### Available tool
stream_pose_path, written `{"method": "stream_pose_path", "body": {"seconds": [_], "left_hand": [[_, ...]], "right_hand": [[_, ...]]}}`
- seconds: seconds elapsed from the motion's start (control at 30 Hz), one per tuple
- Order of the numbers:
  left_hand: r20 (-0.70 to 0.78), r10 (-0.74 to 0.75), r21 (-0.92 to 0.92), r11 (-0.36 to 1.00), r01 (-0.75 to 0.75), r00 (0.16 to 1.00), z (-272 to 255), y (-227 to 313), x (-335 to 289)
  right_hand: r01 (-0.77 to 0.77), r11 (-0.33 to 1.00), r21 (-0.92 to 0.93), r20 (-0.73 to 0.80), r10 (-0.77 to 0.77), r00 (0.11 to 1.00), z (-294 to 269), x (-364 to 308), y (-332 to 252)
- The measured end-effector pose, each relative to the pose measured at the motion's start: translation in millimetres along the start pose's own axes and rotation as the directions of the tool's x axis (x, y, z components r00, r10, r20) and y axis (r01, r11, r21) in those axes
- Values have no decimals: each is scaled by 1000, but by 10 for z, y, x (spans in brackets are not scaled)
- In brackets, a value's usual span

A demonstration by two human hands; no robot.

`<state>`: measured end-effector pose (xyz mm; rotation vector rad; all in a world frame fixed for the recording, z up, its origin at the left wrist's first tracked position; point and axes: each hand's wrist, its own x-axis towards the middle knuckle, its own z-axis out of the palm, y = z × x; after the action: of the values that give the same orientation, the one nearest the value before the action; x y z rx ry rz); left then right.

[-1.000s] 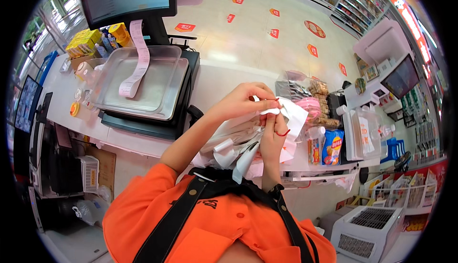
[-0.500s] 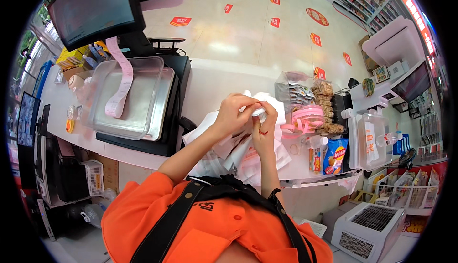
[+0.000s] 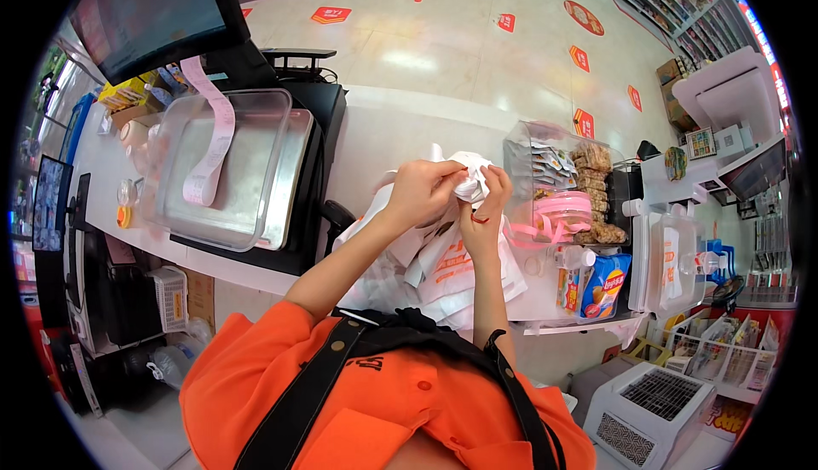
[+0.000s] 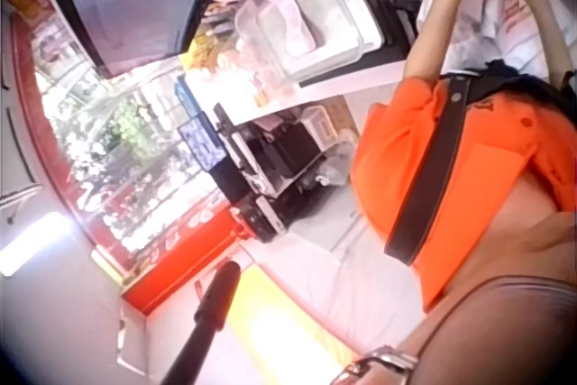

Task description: The person retrieves and folds plastic bags on a counter in a store. They take another bag from a cabinet and smooth it by hand on the checkout surface.

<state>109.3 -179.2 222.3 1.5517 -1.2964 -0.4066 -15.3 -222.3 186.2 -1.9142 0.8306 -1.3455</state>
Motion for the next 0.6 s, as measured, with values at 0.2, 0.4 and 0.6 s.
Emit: {"method": "stream_pose_path", "body": {"seconds": [0.2,0.4,0.6], "left_hand": [[92,-34,19,999,32,995,-87,-105,63],[93,-1,8,1000,1,996,-96,-167,83],[173,-121,-122,982,143,977,-59,-149,79]], "right_hand": [[-13,982,190,99,-6,995,97,-54,129],[158,981,-111,373,-106,922,-12,9,202],[-17,990,138,181,-8,983,2,-19,163]]}}
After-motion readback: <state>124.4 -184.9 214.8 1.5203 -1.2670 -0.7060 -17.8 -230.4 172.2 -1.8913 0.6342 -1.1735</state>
